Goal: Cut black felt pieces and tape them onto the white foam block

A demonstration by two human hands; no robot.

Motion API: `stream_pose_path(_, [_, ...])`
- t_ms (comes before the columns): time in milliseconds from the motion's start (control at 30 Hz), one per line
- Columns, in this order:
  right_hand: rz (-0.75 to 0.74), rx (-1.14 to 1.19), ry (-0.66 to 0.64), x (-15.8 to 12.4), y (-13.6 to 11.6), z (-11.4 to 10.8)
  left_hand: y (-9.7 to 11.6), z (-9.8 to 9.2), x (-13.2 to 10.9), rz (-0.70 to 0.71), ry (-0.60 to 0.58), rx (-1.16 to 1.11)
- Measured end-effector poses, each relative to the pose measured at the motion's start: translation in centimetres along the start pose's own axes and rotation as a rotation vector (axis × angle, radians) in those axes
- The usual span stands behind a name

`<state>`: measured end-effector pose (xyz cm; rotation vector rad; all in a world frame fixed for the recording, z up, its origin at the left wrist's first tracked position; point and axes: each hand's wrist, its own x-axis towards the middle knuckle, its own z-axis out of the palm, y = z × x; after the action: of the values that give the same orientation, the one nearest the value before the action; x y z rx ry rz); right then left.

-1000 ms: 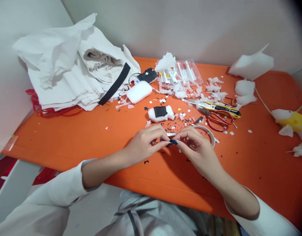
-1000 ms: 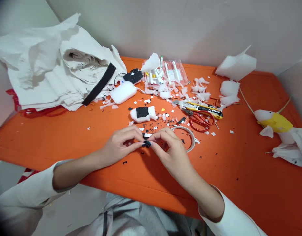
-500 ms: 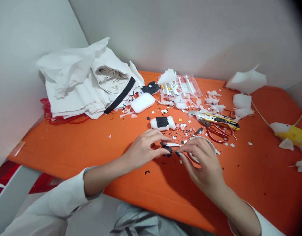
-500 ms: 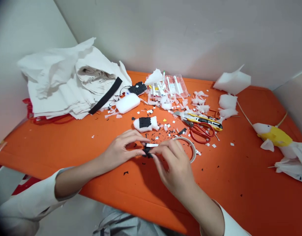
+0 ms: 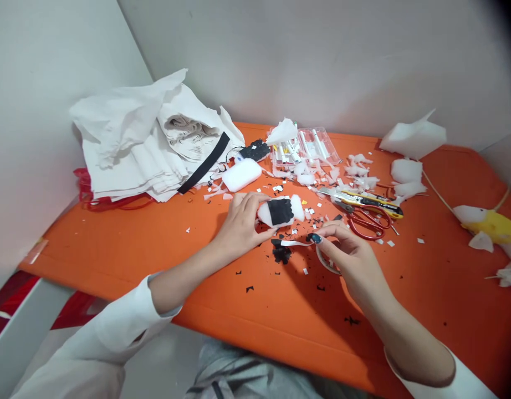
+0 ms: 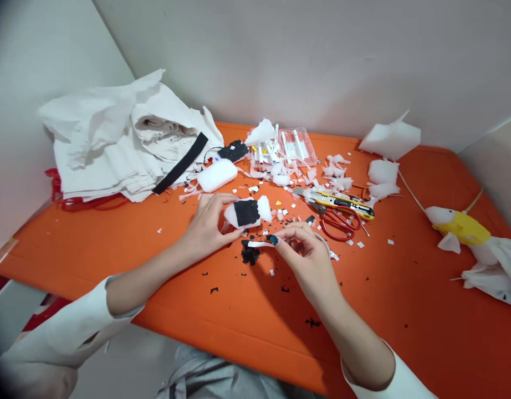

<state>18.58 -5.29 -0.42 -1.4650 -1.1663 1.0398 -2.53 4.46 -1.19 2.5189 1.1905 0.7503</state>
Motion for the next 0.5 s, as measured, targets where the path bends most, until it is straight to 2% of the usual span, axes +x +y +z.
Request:
stream_pose_path(133, [0.006, 0.041, 0.021, 0.2, -0.4, -0.2, 1.1, -0.6, -0.9, 0.15, 0.059, -0.034])
stream_pose_path(333, [-0.012, -0.007, 0.094, 0.0, -1.4, -0.4, 1.2, -0.5, -1.3, 0.237, 0.067, -0.021])
stream_pose_path(500, [0.014, 0.105, 0.115, 0.0, -1.0, -0.2, 1.7, -0.5, -1.6, 0.317, 0.053, -0.023])
